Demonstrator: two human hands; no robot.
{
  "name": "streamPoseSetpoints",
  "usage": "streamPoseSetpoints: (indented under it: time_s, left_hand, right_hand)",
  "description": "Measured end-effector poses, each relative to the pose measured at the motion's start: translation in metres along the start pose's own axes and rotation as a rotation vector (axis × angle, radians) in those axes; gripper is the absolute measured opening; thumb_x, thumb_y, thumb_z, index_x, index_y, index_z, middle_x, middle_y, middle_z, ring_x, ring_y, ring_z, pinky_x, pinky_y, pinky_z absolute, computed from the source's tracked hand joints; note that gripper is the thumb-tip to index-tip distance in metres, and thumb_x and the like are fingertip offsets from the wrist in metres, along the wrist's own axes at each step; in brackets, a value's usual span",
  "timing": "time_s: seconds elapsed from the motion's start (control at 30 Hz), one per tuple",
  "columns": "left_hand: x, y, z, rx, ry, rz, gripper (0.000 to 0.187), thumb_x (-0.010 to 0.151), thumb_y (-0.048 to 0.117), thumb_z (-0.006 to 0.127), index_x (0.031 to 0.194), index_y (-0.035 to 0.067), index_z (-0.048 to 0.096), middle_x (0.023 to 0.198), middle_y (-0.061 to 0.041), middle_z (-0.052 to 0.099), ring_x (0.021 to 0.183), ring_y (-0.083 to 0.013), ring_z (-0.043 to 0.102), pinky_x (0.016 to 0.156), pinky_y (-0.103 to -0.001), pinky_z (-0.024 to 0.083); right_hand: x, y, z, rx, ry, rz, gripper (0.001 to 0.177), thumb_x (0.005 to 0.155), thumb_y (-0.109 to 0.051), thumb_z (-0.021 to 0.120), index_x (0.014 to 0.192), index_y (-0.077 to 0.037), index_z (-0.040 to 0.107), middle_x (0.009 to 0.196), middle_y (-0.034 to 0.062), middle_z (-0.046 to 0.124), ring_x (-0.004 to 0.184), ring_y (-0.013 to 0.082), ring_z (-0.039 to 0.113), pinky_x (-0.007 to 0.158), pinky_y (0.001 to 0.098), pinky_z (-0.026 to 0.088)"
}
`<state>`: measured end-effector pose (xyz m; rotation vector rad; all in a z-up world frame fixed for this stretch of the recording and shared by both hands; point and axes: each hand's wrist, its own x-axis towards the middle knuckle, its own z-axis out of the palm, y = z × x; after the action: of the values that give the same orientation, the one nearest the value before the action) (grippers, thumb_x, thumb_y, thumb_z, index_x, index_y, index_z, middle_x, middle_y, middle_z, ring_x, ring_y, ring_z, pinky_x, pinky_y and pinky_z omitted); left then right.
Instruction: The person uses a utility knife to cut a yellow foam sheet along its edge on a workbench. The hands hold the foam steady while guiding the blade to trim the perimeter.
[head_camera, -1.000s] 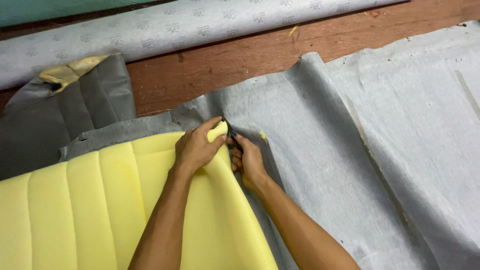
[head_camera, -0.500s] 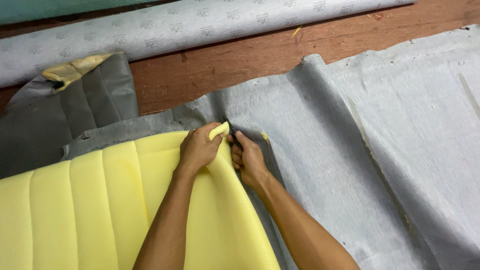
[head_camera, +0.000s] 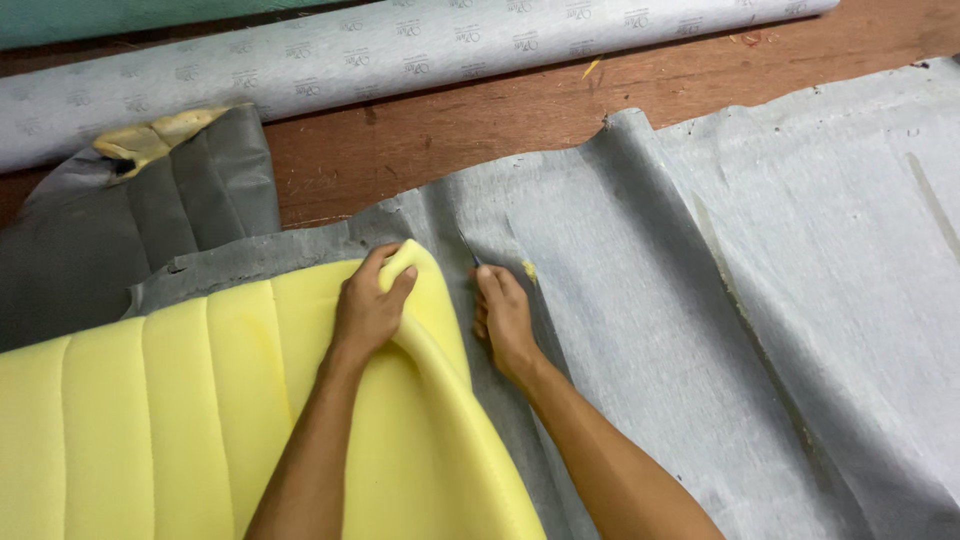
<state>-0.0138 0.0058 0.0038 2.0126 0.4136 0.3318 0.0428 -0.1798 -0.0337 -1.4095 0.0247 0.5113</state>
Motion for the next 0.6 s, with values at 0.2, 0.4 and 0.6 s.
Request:
streamPoseSetpoints:
  time_s: [0.2,0.4,0.6]
  left_hand:
    - [-0.033,0.026,-0.069,0.545,0.021,0.081,0.049,0.088,0.044,0.076,0.124,0.012,0.071,0.113,-0.017,0.073,0.105,-0.0370,0.068,0.088,-0.046,0.052]
    - [-0.048,0.081,-0.104,0.670,-0.023,0.055,0.061,0.093,0.046,0.067,0.147,0.018,0.058,0.127,-0.014,0.063,0.126,-0.0321,0.055,0.107,-0.046,0.046]
    - [-0.145,0.084,-0.016,0.547,-0.040,0.391,0.074,0.089,0.047,0.063,0.154,0.019,0.041,0.162,-0.024,0.026,0.147,-0.0452,0.027,0.114,-0.062,0.023]
  right_hand:
    - [-0.058,0.012,-0.052,-0.854,0.078,-0.584,0.025,0.100,-0.021,0.056,0.115,-0.002,0.062,0.105,0.0165,0.065,0.099,0.0347,0.063,0.088,0.0433,0.049]
    - [-0.061,0.008,-0.109,-1.018,0.276,-0.807,0.025,0.099,-0.014,0.058,0.120,-0.001,0.056,0.125,0.0204,0.062,0.117,0.0399,0.058,0.110,0.0585,0.035]
    - [-0.080,-0.003,-0.196,-1.114,0.370,-0.674,0.028,0.103,-0.017,0.056,0.125,0.001,0.055,0.133,0.0225,0.060,0.125,0.0406,0.056,0.111,0.0576,0.034]
